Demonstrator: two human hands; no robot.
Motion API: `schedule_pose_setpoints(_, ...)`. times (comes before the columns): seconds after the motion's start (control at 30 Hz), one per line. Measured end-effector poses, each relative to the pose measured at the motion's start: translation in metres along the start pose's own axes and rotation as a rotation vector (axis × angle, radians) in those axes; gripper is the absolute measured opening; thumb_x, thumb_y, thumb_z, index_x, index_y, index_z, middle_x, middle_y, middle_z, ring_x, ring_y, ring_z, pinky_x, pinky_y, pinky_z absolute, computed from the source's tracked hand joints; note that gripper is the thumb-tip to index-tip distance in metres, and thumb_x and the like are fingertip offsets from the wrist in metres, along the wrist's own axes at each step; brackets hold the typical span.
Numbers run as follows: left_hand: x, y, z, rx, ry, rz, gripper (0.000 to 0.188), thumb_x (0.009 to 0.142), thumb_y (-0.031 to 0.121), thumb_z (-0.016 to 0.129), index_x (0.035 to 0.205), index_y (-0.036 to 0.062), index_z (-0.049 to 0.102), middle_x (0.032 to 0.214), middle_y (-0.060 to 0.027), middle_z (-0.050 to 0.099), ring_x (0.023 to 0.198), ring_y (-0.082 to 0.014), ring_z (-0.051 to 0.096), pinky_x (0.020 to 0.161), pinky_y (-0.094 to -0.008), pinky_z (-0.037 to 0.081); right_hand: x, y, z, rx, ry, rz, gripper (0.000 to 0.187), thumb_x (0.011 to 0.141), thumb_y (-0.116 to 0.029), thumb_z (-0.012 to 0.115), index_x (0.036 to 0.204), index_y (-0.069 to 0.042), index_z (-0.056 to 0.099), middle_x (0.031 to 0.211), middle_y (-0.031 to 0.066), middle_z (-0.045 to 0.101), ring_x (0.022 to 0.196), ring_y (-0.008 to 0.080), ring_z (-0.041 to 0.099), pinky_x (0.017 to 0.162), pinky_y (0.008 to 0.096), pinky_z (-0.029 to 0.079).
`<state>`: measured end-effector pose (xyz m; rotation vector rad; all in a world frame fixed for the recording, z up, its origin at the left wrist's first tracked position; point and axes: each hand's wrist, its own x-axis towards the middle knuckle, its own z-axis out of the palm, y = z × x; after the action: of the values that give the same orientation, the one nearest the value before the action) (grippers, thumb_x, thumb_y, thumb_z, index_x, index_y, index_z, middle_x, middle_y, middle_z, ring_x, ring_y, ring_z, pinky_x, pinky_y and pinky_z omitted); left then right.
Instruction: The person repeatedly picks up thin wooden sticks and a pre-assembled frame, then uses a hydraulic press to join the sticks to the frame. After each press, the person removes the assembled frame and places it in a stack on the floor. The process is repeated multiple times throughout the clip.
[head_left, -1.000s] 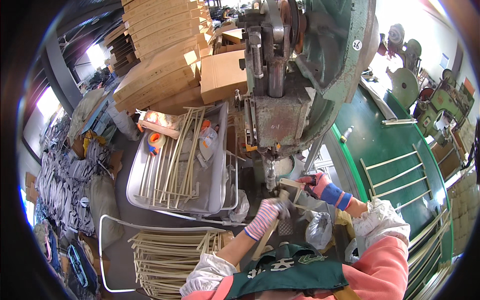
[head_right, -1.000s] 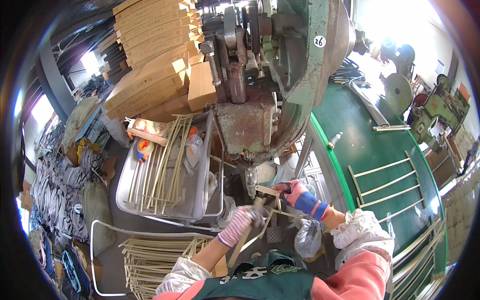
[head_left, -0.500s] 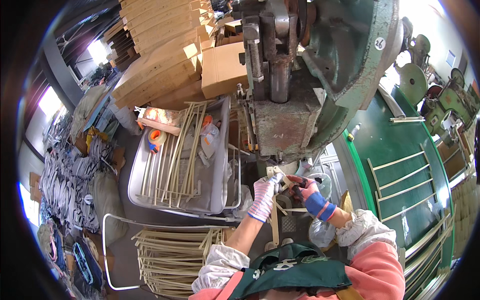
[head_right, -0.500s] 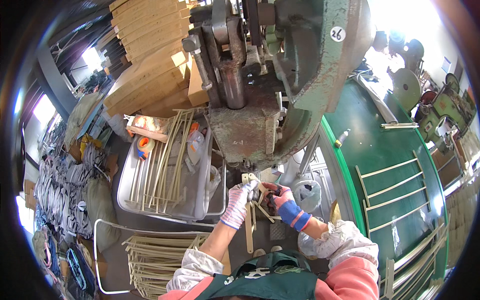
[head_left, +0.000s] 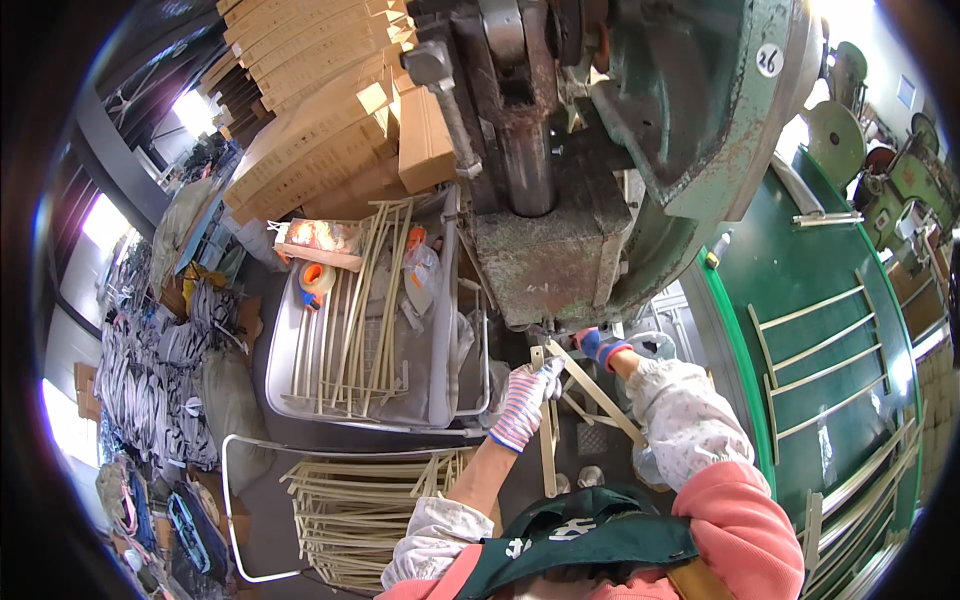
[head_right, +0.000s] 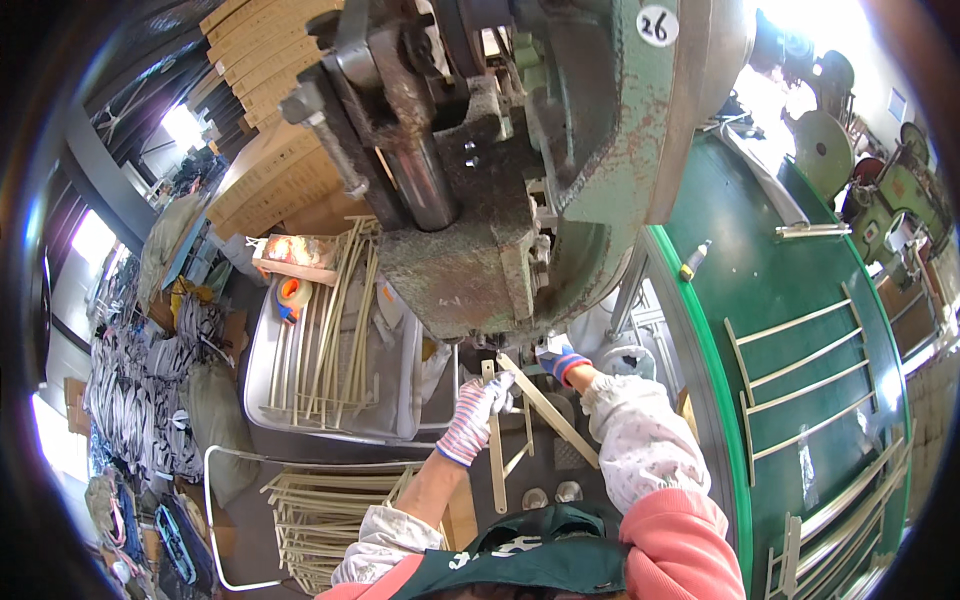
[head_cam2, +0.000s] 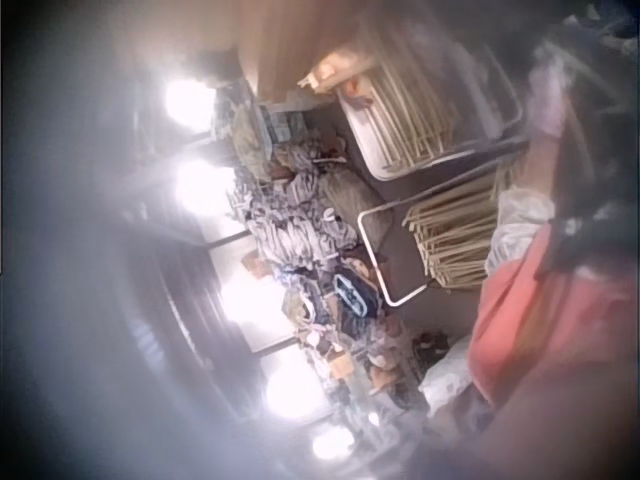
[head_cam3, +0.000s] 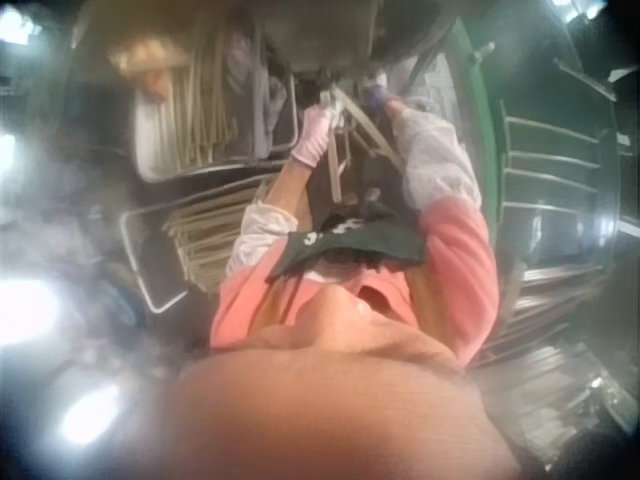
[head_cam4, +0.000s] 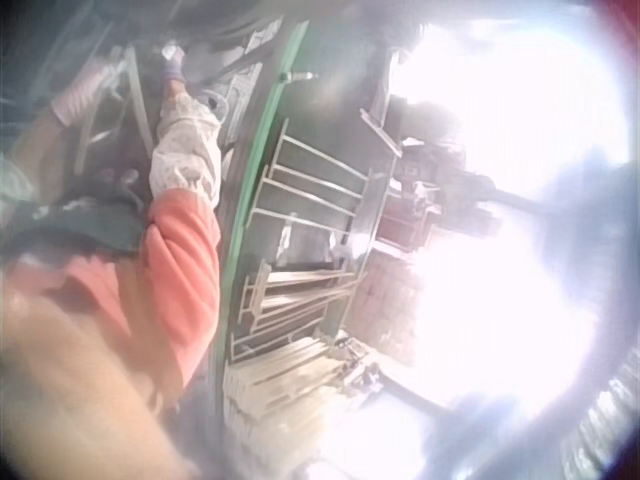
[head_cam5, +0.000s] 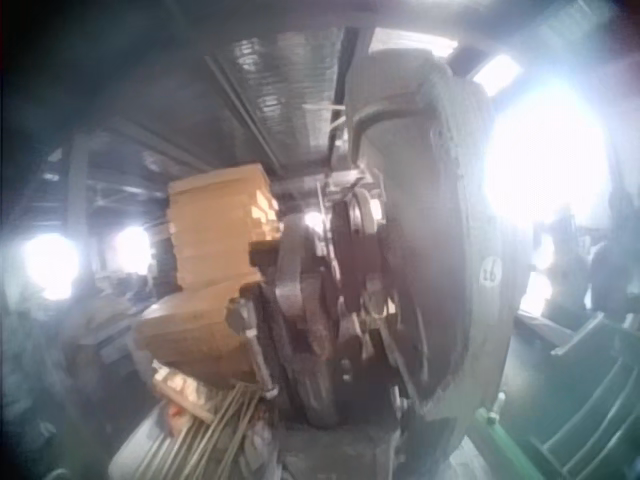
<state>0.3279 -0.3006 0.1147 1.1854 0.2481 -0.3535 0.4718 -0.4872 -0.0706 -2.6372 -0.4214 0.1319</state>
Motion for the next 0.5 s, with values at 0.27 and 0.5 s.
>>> schedule_pose_setpoints(0.27, -0.011, -0.011, -0.014, -0.154, -0.184, 0.147, 0.01, 0.089, 0.009, 0.049, 0.079, 0.0075, 0.05, 0.058, 0.0005, 0.044, 0.056, -0.0122, 0.046, 0.058, -0.0276, 0.04, 0.019, 0.042, 0.076, -0.039, 0.098, 0.048, 0.035, 0.086, -0.034, 0.047, 0.097, -0.005, 0.062, 0.092, 0.0099, 0.066, 0.081, 0.0263, 0.062, 0.075, 0.0379, 0.05)
schedule_pose_setpoints(0.5, -0.014, -0.015, -0.012, -0.139, -0.182, 0.207, 0.009, 0.091, 0.01, 0.047, 0.083, 0.0067, 0.05, 0.064, 0.0, 0.047, 0.06, -0.0112, 0.046, 0.06, -0.0261, 0.041, 0.002, 0.045, 0.047, -0.013, 0.051, 0.072, 0.033, 0.086, -0.032, 0.049, 0.097, -0.004, 0.062, 0.091, 0.0093, 0.066, 0.079, 0.0246, 0.062, 0.074, 0.0364, 0.05)
